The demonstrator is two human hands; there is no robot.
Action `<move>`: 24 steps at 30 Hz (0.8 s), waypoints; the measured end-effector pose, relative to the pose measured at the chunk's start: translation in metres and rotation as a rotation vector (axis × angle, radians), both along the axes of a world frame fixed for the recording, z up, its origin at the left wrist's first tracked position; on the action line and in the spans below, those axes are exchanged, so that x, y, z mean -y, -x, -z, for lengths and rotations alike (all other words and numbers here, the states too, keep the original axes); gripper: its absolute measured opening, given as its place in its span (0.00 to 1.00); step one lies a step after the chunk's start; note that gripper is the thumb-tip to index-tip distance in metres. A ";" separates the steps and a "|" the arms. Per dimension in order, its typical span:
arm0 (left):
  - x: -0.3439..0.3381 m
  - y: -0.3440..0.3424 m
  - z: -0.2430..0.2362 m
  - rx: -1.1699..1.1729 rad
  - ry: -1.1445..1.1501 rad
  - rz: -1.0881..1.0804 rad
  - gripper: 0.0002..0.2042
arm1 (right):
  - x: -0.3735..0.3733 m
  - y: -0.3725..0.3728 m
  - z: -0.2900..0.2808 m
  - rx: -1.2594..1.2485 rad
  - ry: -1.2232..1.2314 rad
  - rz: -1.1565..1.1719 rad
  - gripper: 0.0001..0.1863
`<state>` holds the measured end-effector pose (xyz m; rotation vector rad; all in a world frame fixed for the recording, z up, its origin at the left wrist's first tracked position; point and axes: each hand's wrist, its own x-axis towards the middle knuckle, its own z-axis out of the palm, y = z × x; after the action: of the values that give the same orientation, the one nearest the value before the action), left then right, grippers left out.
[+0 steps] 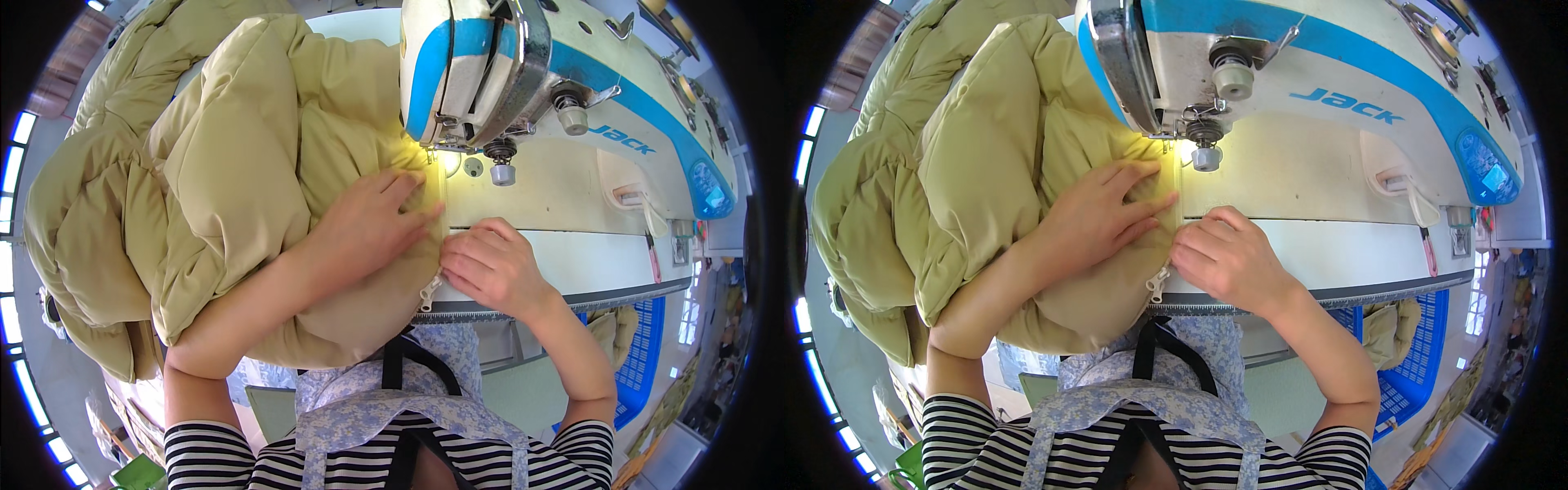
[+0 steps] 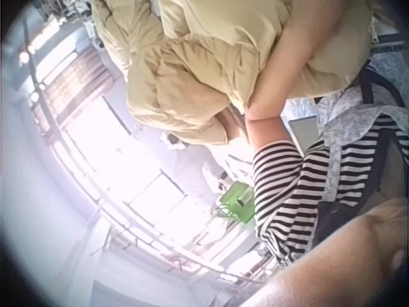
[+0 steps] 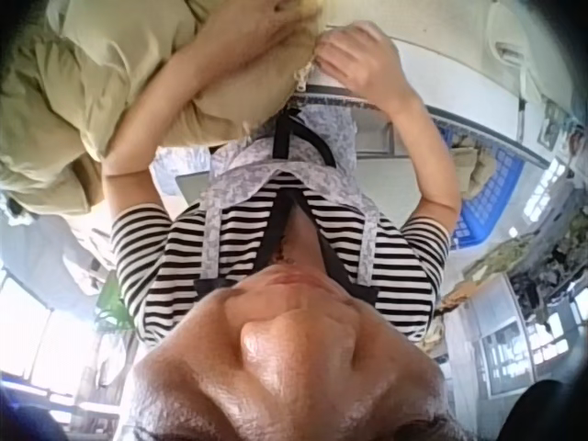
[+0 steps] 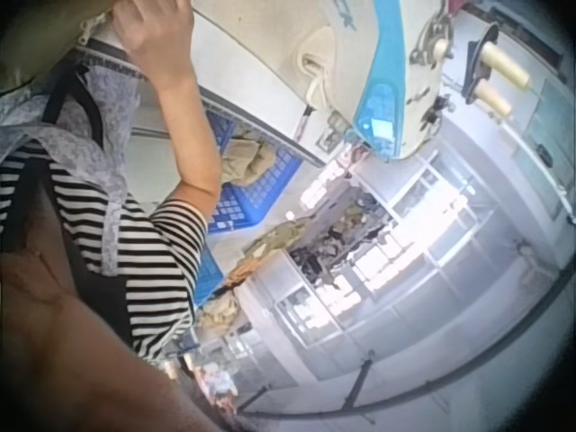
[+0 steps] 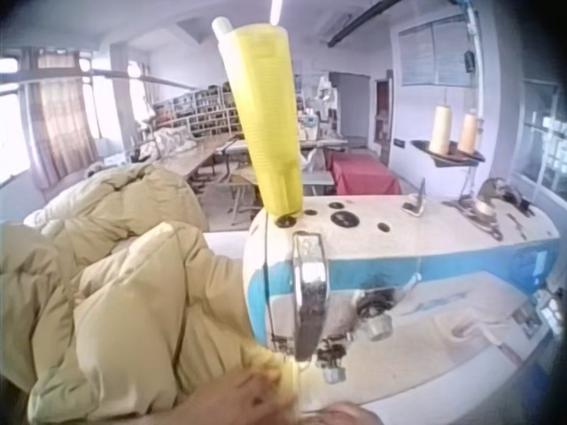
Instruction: The person sews a beige puffer jacket using a sewing machine. They repeatedly align the zipper and fabric edges, guide the jacket under the needle, and stitch along the seam. The person frequently repositions the bulky jacket to continue sewing different sections.
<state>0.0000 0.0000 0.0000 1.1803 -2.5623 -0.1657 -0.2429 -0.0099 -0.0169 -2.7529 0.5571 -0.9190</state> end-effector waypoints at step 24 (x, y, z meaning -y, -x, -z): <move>0.021 -0.056 -0.040 -0.145 -0.010 -0.250 0.12 | -0.108 0.000 0.007 0.123 -1.701 -0.094 0.21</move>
<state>0.0559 -0.0211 0.0395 1.4241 -2.2698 -0.1988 -0.2428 0.0982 -0.0235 -1.1463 0.6748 -0.2360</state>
